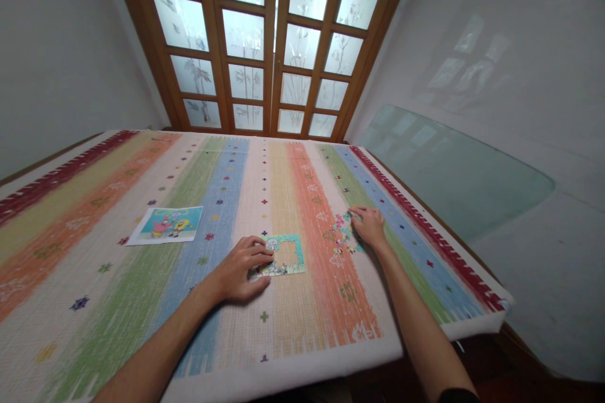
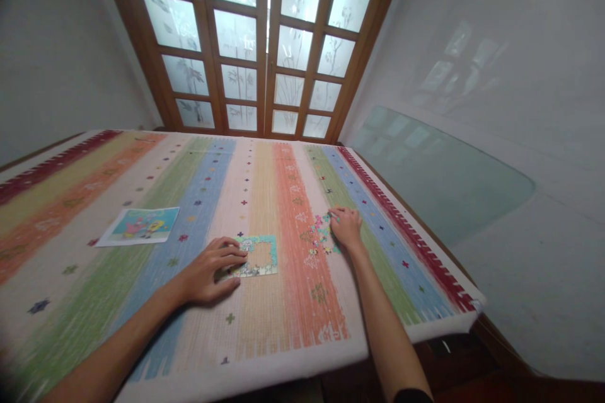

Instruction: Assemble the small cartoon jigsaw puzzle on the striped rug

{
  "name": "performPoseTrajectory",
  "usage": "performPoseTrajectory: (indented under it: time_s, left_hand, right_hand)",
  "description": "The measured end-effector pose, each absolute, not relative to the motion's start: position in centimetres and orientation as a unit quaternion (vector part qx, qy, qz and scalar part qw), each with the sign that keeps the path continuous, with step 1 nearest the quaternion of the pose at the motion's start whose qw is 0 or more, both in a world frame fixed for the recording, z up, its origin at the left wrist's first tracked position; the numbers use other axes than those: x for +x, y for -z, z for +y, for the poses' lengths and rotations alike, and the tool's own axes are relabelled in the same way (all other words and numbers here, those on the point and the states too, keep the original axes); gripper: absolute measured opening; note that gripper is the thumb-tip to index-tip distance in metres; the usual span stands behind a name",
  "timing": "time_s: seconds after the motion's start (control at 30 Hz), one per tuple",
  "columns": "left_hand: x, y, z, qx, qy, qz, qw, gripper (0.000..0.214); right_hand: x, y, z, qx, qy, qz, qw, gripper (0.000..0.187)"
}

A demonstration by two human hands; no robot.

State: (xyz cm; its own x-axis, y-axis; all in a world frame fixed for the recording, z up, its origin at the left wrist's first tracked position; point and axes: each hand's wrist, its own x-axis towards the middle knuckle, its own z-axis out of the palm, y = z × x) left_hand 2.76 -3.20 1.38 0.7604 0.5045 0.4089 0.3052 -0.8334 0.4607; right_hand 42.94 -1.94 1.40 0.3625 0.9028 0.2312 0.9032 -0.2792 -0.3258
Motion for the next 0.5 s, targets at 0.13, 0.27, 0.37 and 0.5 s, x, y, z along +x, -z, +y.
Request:
performPoseTrajectory:
  time_s: [0.13,0.27,0.37,0.5]
  left_hand:
    - [2.8,-1.2,-3.1,0.918,-0.27,0.22,0.189,0.034]
    - [2.8,-1.2,-3.1,0.917,-0.273,0.218,0.195,0.033]
    - [2.8,-1.2,-3.1,0.916,-0.273,0.216,0.2,0.032]
    - [2.8,-1.2,-3.1,0.914,-0.275,0.218,0.205,0.031]
  right_hand:
    - [43.5,-0.6,-1.5,-0.805,-0.003,-0.566,0.178,0.039]
    - [43.8,-0.2,-1.1,-0.806,-0.004,-0.567,0.171,0.037]
    - [44.1,-0.1,-1.0,-0.807,-0.007,-0.565,0.171,0.033]
    - [44.5,0.1,-0.9,-0.803,-0.01,-0.569,0.177,0.034]
